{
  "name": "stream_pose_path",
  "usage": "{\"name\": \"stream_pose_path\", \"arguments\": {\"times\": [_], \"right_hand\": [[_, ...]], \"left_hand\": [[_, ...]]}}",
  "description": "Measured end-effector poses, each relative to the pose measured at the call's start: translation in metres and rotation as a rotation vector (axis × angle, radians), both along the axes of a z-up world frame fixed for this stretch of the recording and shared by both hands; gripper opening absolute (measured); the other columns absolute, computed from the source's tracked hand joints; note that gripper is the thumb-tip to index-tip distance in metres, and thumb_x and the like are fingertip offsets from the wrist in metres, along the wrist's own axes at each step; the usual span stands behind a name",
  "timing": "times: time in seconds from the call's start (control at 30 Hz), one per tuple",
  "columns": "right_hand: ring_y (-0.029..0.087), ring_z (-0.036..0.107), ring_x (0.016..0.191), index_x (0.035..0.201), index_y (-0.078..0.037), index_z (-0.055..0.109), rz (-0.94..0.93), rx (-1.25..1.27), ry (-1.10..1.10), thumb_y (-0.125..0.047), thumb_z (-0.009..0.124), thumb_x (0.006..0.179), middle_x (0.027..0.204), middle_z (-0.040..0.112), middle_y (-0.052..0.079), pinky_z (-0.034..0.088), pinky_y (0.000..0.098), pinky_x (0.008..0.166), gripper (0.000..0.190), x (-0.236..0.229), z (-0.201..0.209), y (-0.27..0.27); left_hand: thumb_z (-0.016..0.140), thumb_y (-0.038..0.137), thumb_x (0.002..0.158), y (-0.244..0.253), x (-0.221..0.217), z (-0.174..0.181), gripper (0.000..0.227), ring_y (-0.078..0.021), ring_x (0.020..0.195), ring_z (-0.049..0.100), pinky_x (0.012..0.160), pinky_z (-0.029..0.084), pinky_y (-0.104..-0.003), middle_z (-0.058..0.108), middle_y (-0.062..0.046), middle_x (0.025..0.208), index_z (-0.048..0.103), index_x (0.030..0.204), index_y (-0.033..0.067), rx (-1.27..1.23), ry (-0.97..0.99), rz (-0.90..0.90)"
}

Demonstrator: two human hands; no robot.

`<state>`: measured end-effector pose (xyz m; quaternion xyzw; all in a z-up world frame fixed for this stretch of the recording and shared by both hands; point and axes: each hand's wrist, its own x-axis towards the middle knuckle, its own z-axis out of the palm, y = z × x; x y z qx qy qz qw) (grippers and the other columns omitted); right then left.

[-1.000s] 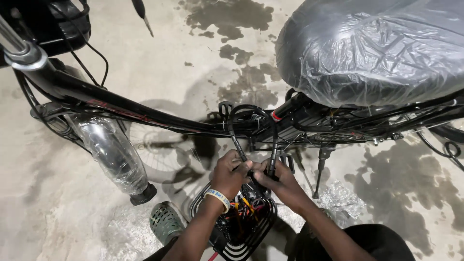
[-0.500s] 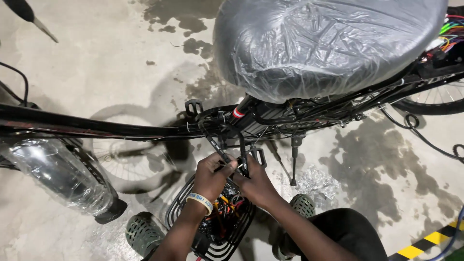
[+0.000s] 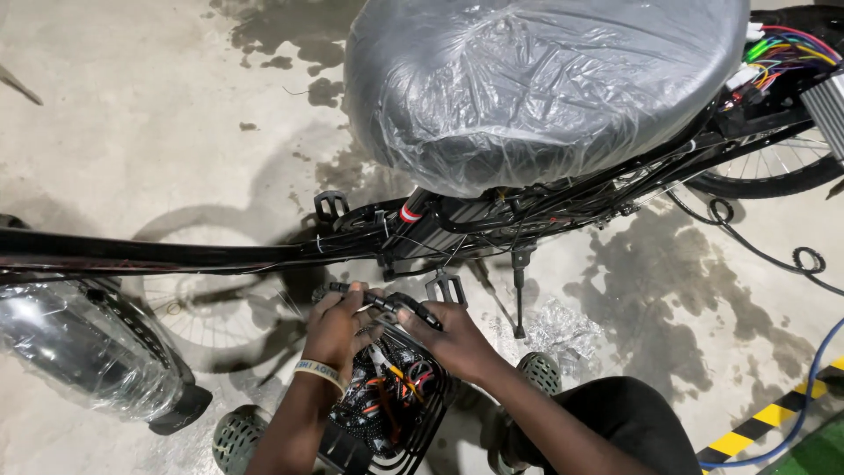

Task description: The person is assembling the electrical components of an electric bicycle. They are seen organizing and securing wires near the rear wheel and motor controller using zip ties. The person also handles a silver controller box and various colored wires, ensuring they are neatly arranged along the frame.

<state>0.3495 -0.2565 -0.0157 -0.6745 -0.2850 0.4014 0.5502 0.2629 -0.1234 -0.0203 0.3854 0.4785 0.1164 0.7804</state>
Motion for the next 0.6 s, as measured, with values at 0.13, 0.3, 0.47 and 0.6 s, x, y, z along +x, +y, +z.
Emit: {"name": "stream_pose_path", "arguments": {"times": [0.13, 0.3, 0.47, 0.6], "right_hand": [[0.010, 0.041, 0.050, 0.067, -0.006, 0.060, 0.017, 0.028, -0.005, -0.033, 0.056, 0.099, 0.049, 0.049, 0.004, 0.036, 0.0256, 0.055, 0.042, 0.005, -0.002, 0.000], [0.030, 0.033, 0.141, 0.142, -0.006, 0.039, 0.080, -0.426, -0.086, -0.062, 0.046, 0.083, 0.151, 0.035, 0.016, 0.026, 0.0449, 0.114, 0.082, 0.005, -0.016, -0.003], [0.016, 0.054, 0.123, 0.132, -0.011, 0.055, 0.216, -0.074, -0.123, -0.039, 0.048, 0.092, 0.132, 0.061, 0.005, 0.039, 0.0311, 0.102, 0.049, 0.003, -0.013, -0.007], [0.024, 0.046, 0.132, 0.138, -0.007, 0.045, 0.341, -0.225, -0.249, -0.045, 0.043, 0.093, 0.143, 0.050, 0.013, 0.037, 0.0357, 0.103, 0.059, 0.004, -0.028, -0.011]], "left_hand": [[0.049, 0.024, 0.100, 0.004, 0.003, -0.007, 0.055, -0.0314, 0.105, 0.061, 0.092, 0.046, -0.051, 0.062, -0.021, 0.110, 0.022, 0.140, -0.0034, -0.012, -0.004, 0.038], [0.060, 0.035, 0.086, -0.012, 0.008, -0.002, 0.033, -0.0205, 0.108, 0.060, 0.077, 0.054, -0.044, 0.067, -0.005, 0.113, 0.065, 0.104, 0.0082, 0.032, 0.175, -0.112], [0.065, 0.012, 0.082, -0.022, 0.008, -0.020, 0.010, -0.0236, 0.090, 0.067, 0.077, 0.053, -0.040, 0.074, -0.012, 0.096, 0.061, 0.090, 0.0078, 0.047, 0.016, -0.083], [0.056, 0.002, 0.089, -0.015, 0.008, -0.015, 0.003, -0.0251, 0.091, 0.067, 0.080, 0.050, -0.041, 0.073, -0.014, 0.090, 0.058, 0.092, 0.0027, 0.064, 0.030, -0.094]]}}
